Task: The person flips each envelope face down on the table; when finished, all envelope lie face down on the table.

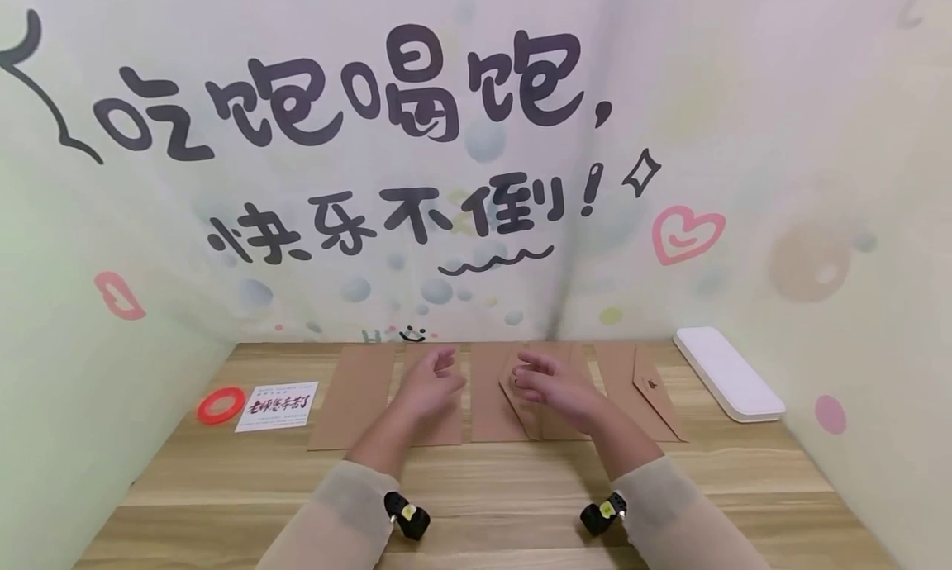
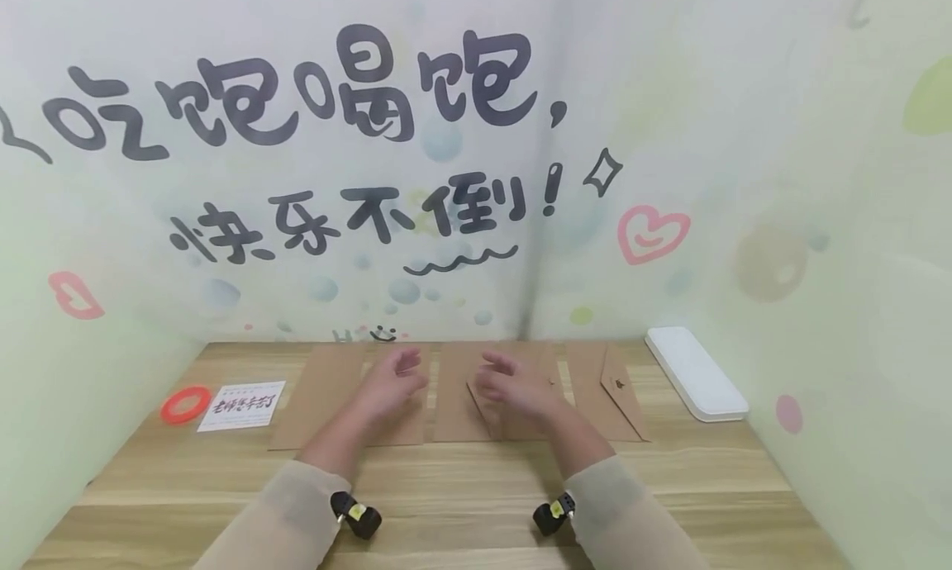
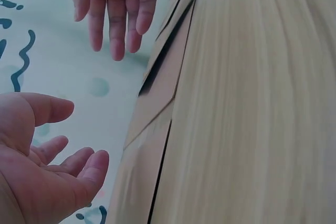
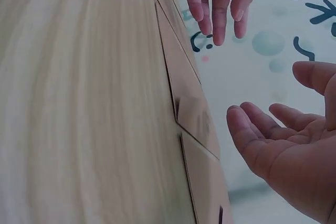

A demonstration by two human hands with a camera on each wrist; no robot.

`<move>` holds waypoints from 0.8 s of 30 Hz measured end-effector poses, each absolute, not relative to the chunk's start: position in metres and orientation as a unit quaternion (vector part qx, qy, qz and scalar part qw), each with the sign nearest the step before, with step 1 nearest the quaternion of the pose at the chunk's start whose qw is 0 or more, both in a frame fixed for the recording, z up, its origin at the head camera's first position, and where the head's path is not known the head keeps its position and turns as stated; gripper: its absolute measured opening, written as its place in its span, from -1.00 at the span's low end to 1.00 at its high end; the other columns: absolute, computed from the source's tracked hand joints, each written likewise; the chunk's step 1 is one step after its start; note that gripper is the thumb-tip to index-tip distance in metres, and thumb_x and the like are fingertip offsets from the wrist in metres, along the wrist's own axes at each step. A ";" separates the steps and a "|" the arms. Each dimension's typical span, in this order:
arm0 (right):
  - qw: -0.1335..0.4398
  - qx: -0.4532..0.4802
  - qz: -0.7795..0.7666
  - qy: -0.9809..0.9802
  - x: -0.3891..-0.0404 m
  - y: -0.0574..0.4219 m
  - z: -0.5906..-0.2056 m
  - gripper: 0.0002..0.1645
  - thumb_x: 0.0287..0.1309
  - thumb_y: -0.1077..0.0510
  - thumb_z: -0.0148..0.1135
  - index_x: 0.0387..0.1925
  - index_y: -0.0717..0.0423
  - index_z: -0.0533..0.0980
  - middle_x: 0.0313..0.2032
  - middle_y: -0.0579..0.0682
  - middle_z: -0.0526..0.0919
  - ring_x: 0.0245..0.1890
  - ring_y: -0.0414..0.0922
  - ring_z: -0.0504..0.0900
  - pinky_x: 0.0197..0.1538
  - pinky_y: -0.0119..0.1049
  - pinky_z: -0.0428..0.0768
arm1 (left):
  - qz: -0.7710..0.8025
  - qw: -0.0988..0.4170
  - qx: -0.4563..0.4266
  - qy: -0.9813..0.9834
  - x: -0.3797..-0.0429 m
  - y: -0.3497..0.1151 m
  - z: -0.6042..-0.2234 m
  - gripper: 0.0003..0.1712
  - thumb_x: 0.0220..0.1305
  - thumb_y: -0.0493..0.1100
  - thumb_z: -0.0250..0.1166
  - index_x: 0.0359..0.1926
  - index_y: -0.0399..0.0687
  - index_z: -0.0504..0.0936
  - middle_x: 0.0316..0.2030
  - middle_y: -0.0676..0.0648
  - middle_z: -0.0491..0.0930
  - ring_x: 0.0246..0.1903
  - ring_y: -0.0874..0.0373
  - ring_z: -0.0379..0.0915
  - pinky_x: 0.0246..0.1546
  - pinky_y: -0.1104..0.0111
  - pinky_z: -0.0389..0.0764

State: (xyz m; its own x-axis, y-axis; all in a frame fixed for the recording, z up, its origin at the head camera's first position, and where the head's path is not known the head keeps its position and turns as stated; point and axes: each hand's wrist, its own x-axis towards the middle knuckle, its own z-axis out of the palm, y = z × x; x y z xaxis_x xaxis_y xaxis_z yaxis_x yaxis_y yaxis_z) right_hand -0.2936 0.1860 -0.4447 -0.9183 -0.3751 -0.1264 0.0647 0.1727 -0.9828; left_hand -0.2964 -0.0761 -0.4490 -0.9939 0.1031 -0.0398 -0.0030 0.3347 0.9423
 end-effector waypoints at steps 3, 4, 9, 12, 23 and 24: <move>0.179 -0.102 -0.635 0.744 -0.294 0.194 -0.446 -0.17 0.62 0.07 0.10 0.67 0.29 0.04 0.59 0.42 0.24 0.54 0.33 0.39 0.59 0.15 0.39 | 0.588 0.055 0.028 0.807 -0.295 -0.069 -0.450 -0.25 0.37 -0.22 0.35 0.54 -0.21 0.37 0.50 -0.32 0.45 0.49 -0.30 0.38 0.51 -0.11 0.45; 0.180 -0.100 -0.635 0.744 -0.294 0.197 -0.446 -0.18 0.63 0.07 0.09 0.67 0.29 0.04 0.59 0.42 0.24 0.55 0.32 0.39 0.60 0.15 0.39 | 0.591 0.059 0.027 0.804 -0.294 -0.067 -0.450 -0.25 0.37 -0.22 0.36 0.54 -0.20 0.37 0.50 -0.32 0.45 0.50 -0.30 0.37 0.52 -0.12 0.44; 0.192 -0.087 -0.639 0.740 -0.294 0.204 -0.449 -0.18 0.65 0.07 0.05 0.68 0.30 0.00 0.56 0.43 0.30 0.53 0.29 0.41 0.56 0.11 0.46 | 0.600 0.075 0.020 0.796 -0.292 -0.059 -0.453 -0.23 0.38 -0.20 0.37 0.55 -0.18 0.36 0.51 -0.32 0.42 0.53 -0.32 0.31 0.55 -0.15 0.39; 0.202 -0.068 -0.645 0.734 -0.294 0.206 -0.452 -0.18 0.64 0.06 0.07 0.68 0.28 0.01 0.55 0.41 0.32 0.52 0.27 0.42 0.52 0.05 0.53 | 0.599 0.080 0.017 0.797 -0.291 -0.055 -0.457 -0.23 0.37 -0.19 0.37 0.55 -0.17 0.37 0.51 -0.34 0.42 0.54 -0.32 0.30 0.55 -0.15 0.39; 0.207 -0.051 -0.669 0.712 -0.293 0.210 -0.456 -0.20 0.67 0.14 -0.03 0.68 0.32 -0.07 0.57 0.47 0.24 0.58 0.36 0.31 0.60 0.14 0.38 | 0.600 0.102 0.020 0.793 -0.288 -0.050 -0.460 -0.25 0.37 -0.21 0.36 0.54 -0.15 0.39 0.53 -0.32 0.40 0.55 -0.31 0.28 0.54 -0.14 0.40; 0.208 -0.051 -0.670 0.711 -0.293 0.210 -0.456 -0.20 0.67 0.14 -0.03 0.68 0.32 -0.07 0.57 0.47 0.24 0.59 0.35 0.31 0.61 0.14 0.37 | 0.601 0.104 0.021 0.792 -0.289 -0.050 -0.459 -0.26 0.37 -0.21 0.36 0.53 -0.15 0.40 0.53 -0.32 0.40 0.54 -0.31 0.30 0.52 -0.13 0.43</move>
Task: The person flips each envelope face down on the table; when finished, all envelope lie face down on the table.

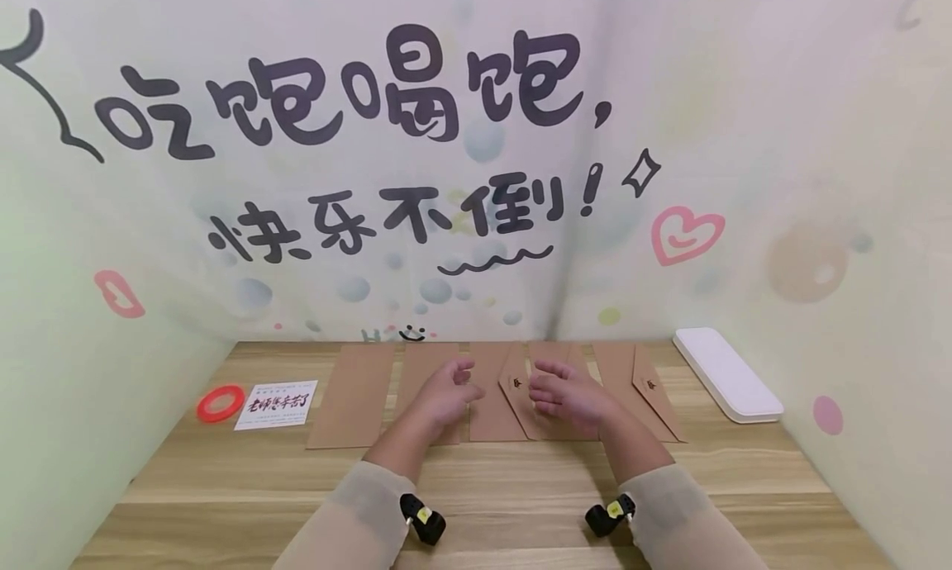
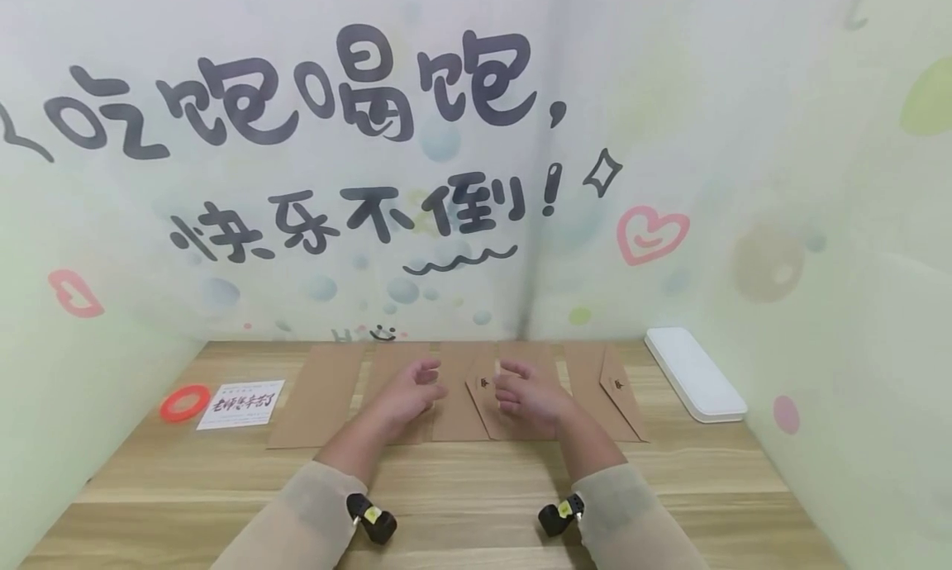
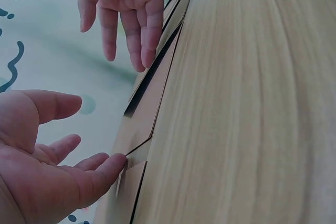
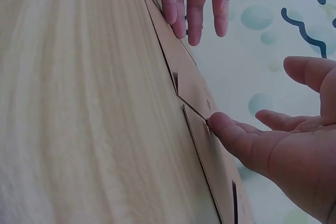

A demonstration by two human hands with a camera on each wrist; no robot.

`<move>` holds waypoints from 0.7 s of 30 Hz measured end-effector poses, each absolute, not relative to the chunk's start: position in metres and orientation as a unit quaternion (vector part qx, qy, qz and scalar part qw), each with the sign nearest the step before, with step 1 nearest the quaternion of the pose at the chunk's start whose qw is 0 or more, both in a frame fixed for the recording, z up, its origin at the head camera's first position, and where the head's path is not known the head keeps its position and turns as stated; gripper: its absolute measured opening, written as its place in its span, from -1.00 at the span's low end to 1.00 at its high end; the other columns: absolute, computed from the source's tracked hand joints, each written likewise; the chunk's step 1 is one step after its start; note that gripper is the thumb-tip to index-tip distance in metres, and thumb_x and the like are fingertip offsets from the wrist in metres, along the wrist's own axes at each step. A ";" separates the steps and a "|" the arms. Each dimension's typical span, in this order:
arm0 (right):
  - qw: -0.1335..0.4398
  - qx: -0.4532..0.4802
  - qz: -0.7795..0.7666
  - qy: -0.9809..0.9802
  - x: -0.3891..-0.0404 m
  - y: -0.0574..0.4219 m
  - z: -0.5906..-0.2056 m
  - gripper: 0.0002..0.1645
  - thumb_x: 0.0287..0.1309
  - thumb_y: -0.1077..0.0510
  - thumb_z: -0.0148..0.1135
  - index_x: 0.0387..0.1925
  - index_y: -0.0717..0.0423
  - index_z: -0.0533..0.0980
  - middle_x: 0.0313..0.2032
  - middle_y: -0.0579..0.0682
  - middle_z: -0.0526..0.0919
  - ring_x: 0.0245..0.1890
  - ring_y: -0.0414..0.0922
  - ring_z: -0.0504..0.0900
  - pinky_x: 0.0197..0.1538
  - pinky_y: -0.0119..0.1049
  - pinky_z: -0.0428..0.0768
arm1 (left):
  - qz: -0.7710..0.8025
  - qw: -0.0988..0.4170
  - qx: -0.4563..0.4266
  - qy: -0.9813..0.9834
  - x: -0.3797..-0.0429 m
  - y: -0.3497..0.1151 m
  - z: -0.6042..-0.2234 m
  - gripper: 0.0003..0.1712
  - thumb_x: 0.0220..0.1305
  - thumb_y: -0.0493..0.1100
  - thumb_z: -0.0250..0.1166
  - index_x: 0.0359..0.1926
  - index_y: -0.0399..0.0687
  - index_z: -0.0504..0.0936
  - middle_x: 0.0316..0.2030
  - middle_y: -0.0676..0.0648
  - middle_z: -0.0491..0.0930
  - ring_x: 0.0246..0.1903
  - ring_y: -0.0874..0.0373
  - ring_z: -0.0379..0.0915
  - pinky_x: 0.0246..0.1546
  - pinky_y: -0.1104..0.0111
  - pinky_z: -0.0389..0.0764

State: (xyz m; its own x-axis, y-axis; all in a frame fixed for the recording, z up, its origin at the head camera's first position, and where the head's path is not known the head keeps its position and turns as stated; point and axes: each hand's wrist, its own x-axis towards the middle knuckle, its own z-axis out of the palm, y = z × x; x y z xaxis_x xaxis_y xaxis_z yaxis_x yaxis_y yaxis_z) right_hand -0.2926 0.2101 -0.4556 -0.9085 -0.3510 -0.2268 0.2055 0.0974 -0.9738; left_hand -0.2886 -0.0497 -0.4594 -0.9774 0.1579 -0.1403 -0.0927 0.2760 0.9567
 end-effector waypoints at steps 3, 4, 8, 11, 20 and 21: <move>0.210 -0.053 -0.672 0.708 -0.293 0.209 -0.457 -0.21 0.66 0.15 -0.02 0.68 0.33 -0.05 0.57 0.48 0.23 0.59 0.35 0.30 0.61 0.15 0.37 | 0.609 0.111 0.024 0.785 -0.290 -0.049 -0.459 -0.27 0.35 -0.22 0.37 0.51 -0.18 0.42 0.51 -0.34 0.41 0.52 -0.30 0.33 0.47 -0.09 0.51; 0.211 -0.053 -0.673 0.707 -0.293 0.209 -0.458 -0.21 0.66 0.15 -0.01 0.67 0.34 -0.04 0.57 0.48 0.23 0.59 0.35 0.29 0.61 0.14 0.38 | 0.612 0.114 0.025 0.782 -0.290 -0.049 -0.459 -0.27 0.34 -0.22 0.37 0.50 -0.19 0.42 0.51 -0.34 0.41 0.51 -0.30 0.34 0.45 -0.08 0.53; 0.211 -0.055 -0.680 0.700 -0.294 0.208 -0.459 -0.21 0.63 0.17 0.04 0.67 0.34 0.00 0.56 0.48 0.24 0.59 0.33 0.31 0.59 0.09 0.42 | 0.626 0.123 0.026 0.769 -0.291 -0.048 -0.458 -0.26 0.33 -0.24 0.37 0.50 -0.22 0.41 0.52 -0.35 0.38 0.50 -0.29 0.34 0.41 -0.04 0.58; 0.208 -0.051 -0.690 0.691 -0.294 0.208 -0.458 -0.21 0.60 0.20 0.07 0.66 0.34 0.03 0.54 0.48 0.26 0.56 0.32 0.34 0.55 0.02 0.49 | 0.631 0.128 0.026 0.764 -0.291 -0.048 -0.457 -0.26 0.35 -0.26 0.35 0.51 -0.23 0.40 0.54 -0.36 0.35 0.50 -0.30 0.35 0.41 -0.05 0.58; 0.184 -0.027 -0.726 0.662 -0.296 0.212 -0.458 -0.23 0.55 0.30 0.11 0.62 0.40 0.07 0.48 0.47 0.31 0.29 0.03 0.61 0.32 -0.28 0.67 | 0.618 0.129 0.027 0.775 -0.289 -0.047 -0.455 -0.29 0.35 -0.26 0.36 0.50 -0.22 0.42 0.53 -0.34 0.37 0.52 -0.30 0.31 0.50 -0.11 0.46; 0.182 -0.027 -0.728 0.661 -0.296 0.212 -0.458 -0.23 0.55 0.31 0.11 0.62 0.41 0.07 0.49 0.47 0.32 0.25 -0.01 0.62 0.31 -0.29 0.67 | 0.613 0.127 0.030 0.779 -0.288 -0.046 -0.456 -0.29 0.35 -0.26 0.36 0.49 -0.22 0.43 0.52 -0.34 0.38 0.52 -0.30 0.31 0.51 -0.12 0.45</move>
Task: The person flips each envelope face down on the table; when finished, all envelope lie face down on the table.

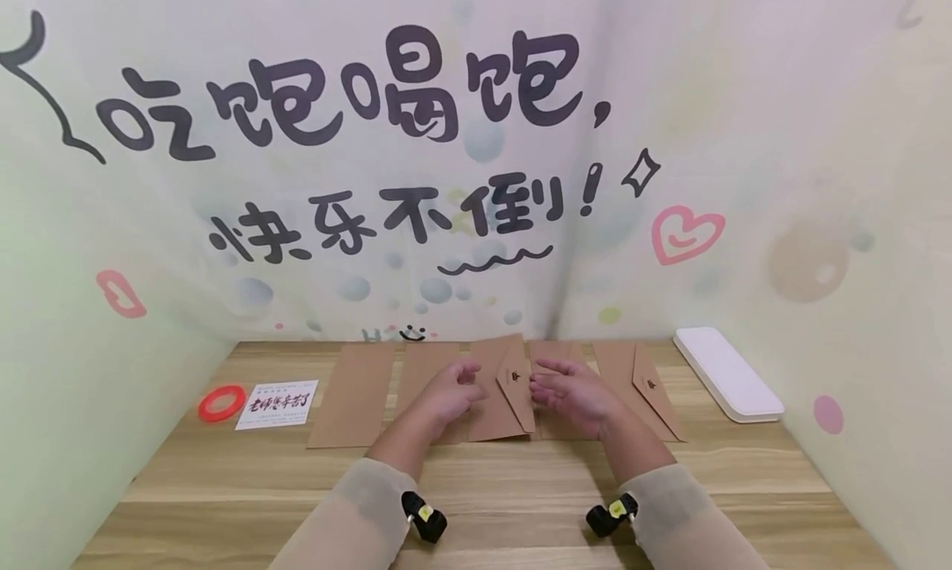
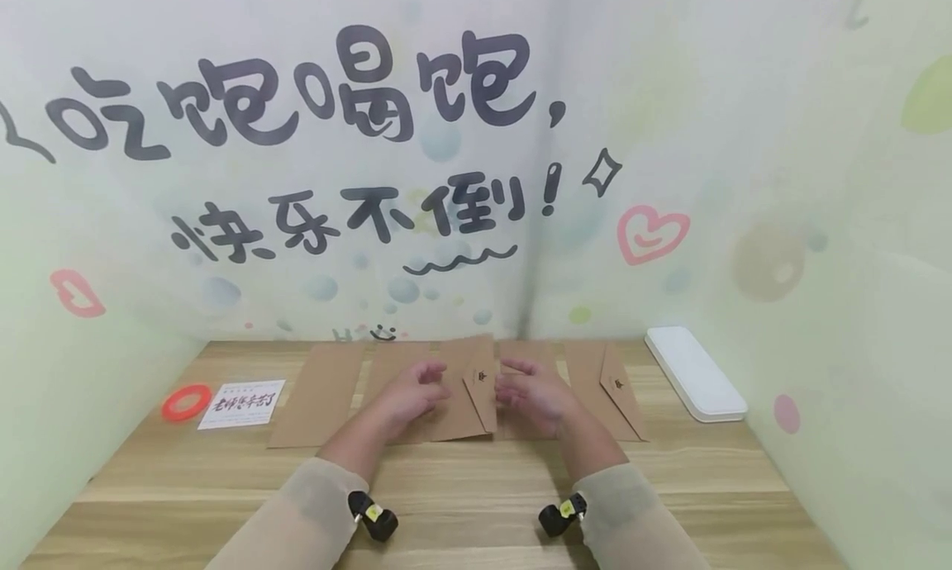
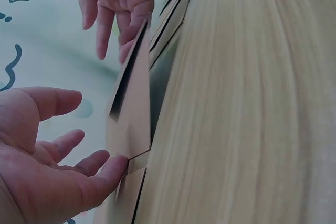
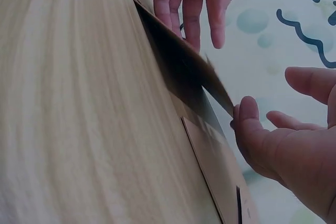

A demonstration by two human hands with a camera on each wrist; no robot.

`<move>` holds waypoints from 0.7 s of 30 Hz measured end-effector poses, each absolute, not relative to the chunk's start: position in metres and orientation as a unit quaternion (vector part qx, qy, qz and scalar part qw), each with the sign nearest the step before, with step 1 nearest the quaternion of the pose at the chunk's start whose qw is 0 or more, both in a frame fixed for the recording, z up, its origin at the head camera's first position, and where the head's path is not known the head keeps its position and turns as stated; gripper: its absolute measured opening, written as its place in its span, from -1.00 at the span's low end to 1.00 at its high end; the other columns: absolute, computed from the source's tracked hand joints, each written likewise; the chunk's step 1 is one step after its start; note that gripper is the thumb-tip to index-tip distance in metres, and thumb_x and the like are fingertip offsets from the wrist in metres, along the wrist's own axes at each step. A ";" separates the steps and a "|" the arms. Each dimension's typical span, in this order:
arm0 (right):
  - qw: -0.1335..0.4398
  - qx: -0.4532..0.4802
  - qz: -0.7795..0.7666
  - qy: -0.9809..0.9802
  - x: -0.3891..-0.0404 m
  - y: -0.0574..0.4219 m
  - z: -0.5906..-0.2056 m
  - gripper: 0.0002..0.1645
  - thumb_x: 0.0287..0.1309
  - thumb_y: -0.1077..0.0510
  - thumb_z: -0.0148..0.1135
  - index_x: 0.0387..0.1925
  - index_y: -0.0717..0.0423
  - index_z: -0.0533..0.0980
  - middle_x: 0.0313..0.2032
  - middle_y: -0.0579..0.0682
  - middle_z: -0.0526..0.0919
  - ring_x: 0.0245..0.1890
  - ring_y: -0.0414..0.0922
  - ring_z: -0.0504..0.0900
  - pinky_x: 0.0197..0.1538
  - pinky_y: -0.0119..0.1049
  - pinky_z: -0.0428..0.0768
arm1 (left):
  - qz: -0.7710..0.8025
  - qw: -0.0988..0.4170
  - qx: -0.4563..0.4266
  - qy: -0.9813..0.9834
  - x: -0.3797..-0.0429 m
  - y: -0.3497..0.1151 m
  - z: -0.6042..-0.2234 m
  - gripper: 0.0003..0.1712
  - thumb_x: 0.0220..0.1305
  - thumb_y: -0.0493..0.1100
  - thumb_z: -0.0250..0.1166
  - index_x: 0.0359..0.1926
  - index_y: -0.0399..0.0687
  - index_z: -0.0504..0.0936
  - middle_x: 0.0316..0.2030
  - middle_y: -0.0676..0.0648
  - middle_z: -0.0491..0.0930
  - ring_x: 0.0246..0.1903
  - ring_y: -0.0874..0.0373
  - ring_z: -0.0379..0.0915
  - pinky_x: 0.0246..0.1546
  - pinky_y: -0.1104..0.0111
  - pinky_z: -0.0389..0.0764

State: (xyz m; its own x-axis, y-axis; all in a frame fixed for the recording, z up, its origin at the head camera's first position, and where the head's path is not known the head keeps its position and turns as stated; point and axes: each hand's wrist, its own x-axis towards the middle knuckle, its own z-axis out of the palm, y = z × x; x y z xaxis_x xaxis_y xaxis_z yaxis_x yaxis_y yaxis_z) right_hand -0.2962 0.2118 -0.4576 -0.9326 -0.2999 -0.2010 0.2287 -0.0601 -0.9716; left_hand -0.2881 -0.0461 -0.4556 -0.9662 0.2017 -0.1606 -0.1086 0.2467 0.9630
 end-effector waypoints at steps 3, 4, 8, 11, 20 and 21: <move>0.175 -0.035 -0.721 0.670 -0.296 0.211 -0.457 -0.23 0.52 0.33 0.11 0.61 0.43 0.08 0.50 0.46 0.31 0.20 -0.08 0.64 0.36 -0.27 0.64 | 0.602 0.124 0.036 0.788 -0.286 -0.043 -0.456 -0.30 0.35 -0.24 0.37 0.49 -0.21 0.45 0.51 -0.34 0.40 0.51 -0.30 0.33 0.52 -0.13 0.42; 0.174 -0.043 -0.715 0.675 -0.296 0.211 -0.457 -0.22 0.52 0.33 0.12 0.61 0.45 0.08 0.51 0.46 0.30 0.21 -0.09 0.63 0.38 -0.25 0.63 | 0.600 0.123 0.038 0.789 -0.285 -0.042 -0.456 -0.30 0.35 -0.23 0.37 0.49 -0.21 0.45 0.51 -0.33 0.41 0.51 -0.30 0.33 0.52 -0.13 0.42; 0.171 -0.074 -0.697 0.692 -0.295 0.207 -0.457 -0.24 0.52 0.33 0.11 0.60 0.47 0.10 0.52 0.44 0.29 0.26 -0.10 0.59 0.44 -0.21 0.59 | 0.599 0.125 0.048 0.789 -0.283 -0.036 -0.454 -0.28 0.37 -0.17 0.37 0.50 -0.21 0.45 0.52 -0.32 0.41 0.51 -0.29 0.34 0.52 -0.12 0.43; 0.178 -0.094 -0.690 0.696 -0.292 0.204 -0.456 -0.25 0.52 0.34 0.09 0.60 0.44 0.12 0.55 0.42 0.28 0.27 -0.10 0.59 0.36 -0.29 0.62 | 0.607 0.132 0.057 0.782 -0.283 -0.032 -0.453 -0.30 0.40 -0.14 0.37 0.50 -0.21 0.44 0.52 -0.30 0.42 0.52 -0.28 0.34 0.52 -0.13 0.44; 0.194 -0.110 -0.681 0.697 -0.284 0.198 -0.449 -0.16 0.44 0.36 0.15 0.65 0.20 0.15 0.64 0.25 0.17 0.25 -0.11 0.57 0.16 -0.42 0.63 | 0.641 0.146 0.064 0.751 -0.281 -0.023 -0.451 -0.32 0.46 -0.04 0.38 0.53 -0.03 0.46 0.57 -0.22 0.36 0.55 -0.25 0.30 0.44 -0.17 0.51; 0.197 -0.110 -0.682 0.695 -0.283 0.197 -0.447 -0.15 0.44 0.36 0.16 0.66 0.19 0.14 0.65 0.24 0.15 0.22 -0.13 0.56 0.15 -0.42 0.62 | 0.643 0.147 0.062 0.749 -0.281 -0.023 -0.451 -0.32 0.47 0.00 0.38 0.53 0.02 0.46 0.57 -0.20 0.35 0.54 -0.23 0.31 0.41 -0.16 0.54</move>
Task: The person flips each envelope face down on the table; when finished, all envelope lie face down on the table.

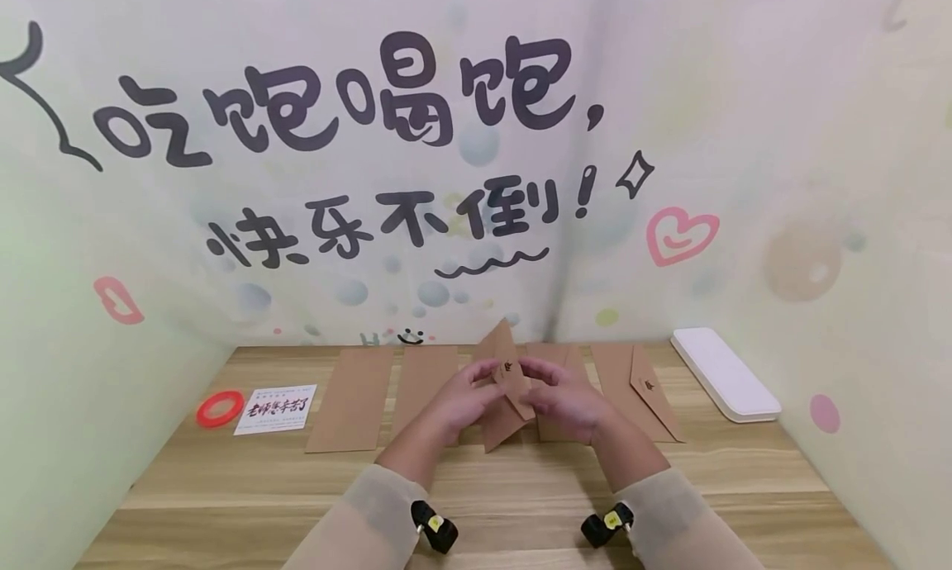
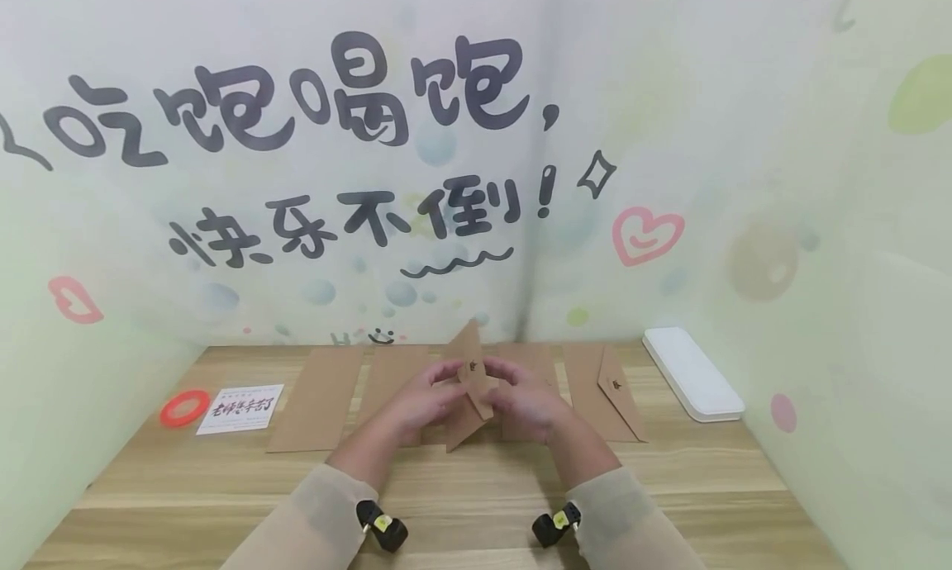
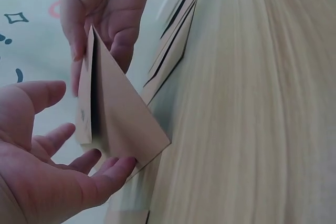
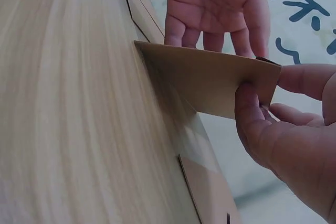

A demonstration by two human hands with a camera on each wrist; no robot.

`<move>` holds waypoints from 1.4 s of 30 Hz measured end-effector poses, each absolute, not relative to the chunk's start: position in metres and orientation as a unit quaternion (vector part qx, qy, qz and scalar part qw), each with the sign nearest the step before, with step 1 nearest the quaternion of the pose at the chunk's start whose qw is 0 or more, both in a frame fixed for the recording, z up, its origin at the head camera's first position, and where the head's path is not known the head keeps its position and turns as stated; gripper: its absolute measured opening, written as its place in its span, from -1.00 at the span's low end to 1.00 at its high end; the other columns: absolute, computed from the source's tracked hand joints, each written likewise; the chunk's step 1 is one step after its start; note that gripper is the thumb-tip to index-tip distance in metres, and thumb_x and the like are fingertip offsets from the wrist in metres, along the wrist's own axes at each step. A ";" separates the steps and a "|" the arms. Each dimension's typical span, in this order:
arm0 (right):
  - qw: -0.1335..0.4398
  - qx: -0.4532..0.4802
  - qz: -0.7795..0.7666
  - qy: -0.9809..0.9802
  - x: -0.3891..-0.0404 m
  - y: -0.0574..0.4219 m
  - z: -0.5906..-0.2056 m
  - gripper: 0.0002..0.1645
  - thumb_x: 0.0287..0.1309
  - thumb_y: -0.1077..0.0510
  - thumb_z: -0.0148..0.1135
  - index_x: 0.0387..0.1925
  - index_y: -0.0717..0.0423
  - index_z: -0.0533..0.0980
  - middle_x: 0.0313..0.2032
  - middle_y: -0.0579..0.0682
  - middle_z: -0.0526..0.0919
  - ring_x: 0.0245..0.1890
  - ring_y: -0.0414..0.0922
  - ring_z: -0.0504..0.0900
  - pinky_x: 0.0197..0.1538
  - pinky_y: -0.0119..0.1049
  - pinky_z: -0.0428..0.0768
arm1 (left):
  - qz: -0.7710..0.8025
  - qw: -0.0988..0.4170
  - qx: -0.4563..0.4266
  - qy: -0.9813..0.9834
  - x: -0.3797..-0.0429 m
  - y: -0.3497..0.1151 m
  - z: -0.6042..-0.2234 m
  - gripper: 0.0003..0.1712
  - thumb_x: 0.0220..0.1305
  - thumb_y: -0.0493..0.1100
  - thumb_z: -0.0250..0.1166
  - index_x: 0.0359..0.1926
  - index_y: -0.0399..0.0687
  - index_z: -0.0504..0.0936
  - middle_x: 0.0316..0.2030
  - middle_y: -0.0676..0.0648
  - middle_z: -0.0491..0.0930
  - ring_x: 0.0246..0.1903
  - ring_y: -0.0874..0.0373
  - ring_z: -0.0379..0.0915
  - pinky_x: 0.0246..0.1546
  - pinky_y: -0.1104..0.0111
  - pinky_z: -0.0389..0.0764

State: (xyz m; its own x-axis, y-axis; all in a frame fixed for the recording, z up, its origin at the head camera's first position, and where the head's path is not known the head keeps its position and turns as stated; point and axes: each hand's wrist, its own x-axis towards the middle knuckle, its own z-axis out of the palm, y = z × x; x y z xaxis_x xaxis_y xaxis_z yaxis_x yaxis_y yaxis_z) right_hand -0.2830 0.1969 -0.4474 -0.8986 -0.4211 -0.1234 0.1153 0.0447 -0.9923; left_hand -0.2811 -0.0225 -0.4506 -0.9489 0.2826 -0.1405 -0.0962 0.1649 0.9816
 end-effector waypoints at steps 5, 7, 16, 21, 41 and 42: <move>0.208 -0.112 -0.687 0.687 -0.278 0.194 -0.441 -0.16 0.44 0.32 0.20 0.66 0.12 0.17 0.67 0.19 0.10 0.33 -0.06 0.46 0.13 -0.42 0.60 | 0.654 0.158 0.058 0.738 -0.282 -0.021 -0.448 -0.32 0.49 0.10 0.37 0.54 0.15 0.45 0.59 -0.17 0.31 0.44 -0.16 0.44 0.27 -0.04 0.68; 0.210 -0.123 -0.687 0.685 -0.277 0.192 -0.440 -0.16 0.45 0.30 0.22 0.66 0.11 0.18 0.67 0.20 0.09 0.44 0.02 0.38 0.18 -0.42 0.60 | 0.654 0.162 0.058 0.737 -0.281 -0.021 -0.446 -0.31 0.49 0.10 0.36 0.54 0.16 0.44 0.61 -0.16 0.28 0.36 -0.12 0.52 0.22 0.00 0.72; 0.213 -0.143 -0.681 0.685 -0.269 0.187 -0.434 -0.13 0.46 0.26 0.27 0.67 0.09 0.17 0.66 0.18 0.10 0.39 -0.05 0.41 0.19 -0.38 0.59 | 0.653 0.158 0.059 0.738 -0.278 -0.019 -0.438 -0.33 0.49 0.03 0.37 0.55 0.22 0.43 0.59 -0.09 0.30 0.12 0.03 0.64 0.13 0.05 0.76; 0.213 -0.143 -0.674 0.693 -0.267 0.185 -0.432 -0.11 0.47 0.23 0.28 0.69 0.07 0.14 0.69 0.13 0.07 0.48 -0.02 0.39 0.33 -0.30 0.55 | 0.654 0.146 0.059 0.740 -0.278 -0.016 -0.434 -0.32 0.48 -0.04 0.38 0.54 0.16 0.44 0.51 -0.17 0.39 0.05 0.01 0.72 0.11 0.07 0.79; 0.254 -0.119 -0.664 0.693 -0.272 0.186 -0.449 -0.24 0.57 0.15 0.14 0.64 0.25 0.18 0.65 0.28 0.19 0.47 -0.05 0.46 0.60 0.04 0.41 | 0.704 0.072 0.012 0.706 -0.284 -0.024 -0.438 -0.40 0.34 -0.27 0.27 0.41 -0.09 0.58 0.39 -0.14 0.57 -0.03 0.10 0.71 -0.01 0.26 0.80; 0.253 -0.114 -0.663 0.696 -0.273 0.187 -0.450 -0.23 0.57 0.14 0.14 0.65 0.26 0.16 0.65 0.28 0.18 0.49 -0.03 0.44 0.58 0.04 0.43 | 0.704 0.068 0.013 0.707 -0.284 -0.025 -0.438 -0.38 0.31 -0.31 0.24 0.41 -0.09 0.58 0.38 -0.15 0.58 -0.05 0.12 0.71 -0.03 0.28 0.80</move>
State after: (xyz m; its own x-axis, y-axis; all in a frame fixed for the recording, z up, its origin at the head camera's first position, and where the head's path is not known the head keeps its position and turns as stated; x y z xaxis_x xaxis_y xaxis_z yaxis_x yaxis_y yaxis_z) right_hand -0.2733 0.1868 -0.4505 -0.8458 -0.4942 -0.2007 0.1765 0.0958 -0.9796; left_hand -0.2838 -0.0251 -0.4379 -0.9904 0.1139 -0.0779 -0.0775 0.0079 0.9970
